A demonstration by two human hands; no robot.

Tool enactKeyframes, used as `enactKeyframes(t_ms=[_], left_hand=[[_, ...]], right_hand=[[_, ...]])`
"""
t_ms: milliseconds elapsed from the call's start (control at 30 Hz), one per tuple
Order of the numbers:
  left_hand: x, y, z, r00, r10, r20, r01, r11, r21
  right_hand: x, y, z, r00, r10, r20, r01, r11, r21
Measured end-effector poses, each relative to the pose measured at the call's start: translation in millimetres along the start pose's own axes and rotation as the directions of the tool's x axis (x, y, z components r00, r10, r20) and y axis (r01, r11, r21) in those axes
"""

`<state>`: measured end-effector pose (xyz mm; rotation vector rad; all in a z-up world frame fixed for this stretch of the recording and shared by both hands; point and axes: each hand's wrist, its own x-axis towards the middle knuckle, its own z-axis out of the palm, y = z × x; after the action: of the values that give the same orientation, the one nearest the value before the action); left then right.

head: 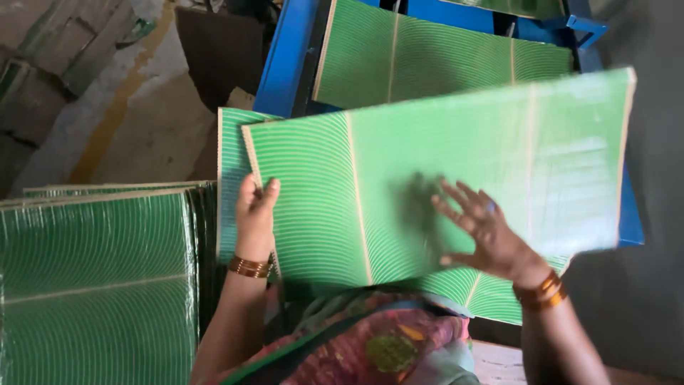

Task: Stacking and aligning large printed paper sheets with a banana-leaf pattern onto a machine or table.

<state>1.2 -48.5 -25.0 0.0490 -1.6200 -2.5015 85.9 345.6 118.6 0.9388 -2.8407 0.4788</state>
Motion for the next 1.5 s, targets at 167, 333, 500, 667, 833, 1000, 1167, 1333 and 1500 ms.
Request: enactKeyframes(t_ms=[167,333,500,667,833,1000,1167,1333,1500], left_hand=[[-2,63,31,0.998,0.000,0.055,0.008,0.988,-0.156],[-11,21,21,0.969,-0.030,0.247,-0.003,0.991,0.135],[-18,48,21,0.873,0.470,0.129,-0.421,0.596,0.683],[-9,28,15,0.855,0.475,0.209,-0.404,0.358,0.842],[2,20,31,0.849,0.515,0.119,-0.310,0.302,0.902],[9,35,48,0.819,0.520,0.242,-0.353,0.125,0.927],[33,60,68,0.769,0.485,0.417,-0.498,0.045,0.866],[53,62,79,0.770,0.476,0.425,-0.491,0.016,0.871],[60,53,74,0.718,0.580,0.385,-0.513,0.067,0.855]], right_hand=[[-50,-14,33,0.985,0.173,-0.016,-0.171,0.948,-0.267],[-113,6,28,0.869,0.241,-0.431,-0.435,0.787,-0.437],[-163,9,12,0.849,0.155,-0.506,-0.449,0.716,-0.535],[-238,66,44,0.785,0.142,-0.602,-0.507,0.706,-0.494],[-213,41,38,0.790,0.189,-0.584,-0.534,0.679,-0.503],[-169,3,26,0.750,0.271,-0.604,-0.608,0.643,-0.466],[-180,15,37,0.721,0.333,-0.608,-0.654,0.620,-0.435],[-170,1,28,0.728,0.335,-0.598,-0.641,0.642,-0.421],[-166,1,25,0.731,0.315,-0.605,-0.624,0.668,-0.406]])
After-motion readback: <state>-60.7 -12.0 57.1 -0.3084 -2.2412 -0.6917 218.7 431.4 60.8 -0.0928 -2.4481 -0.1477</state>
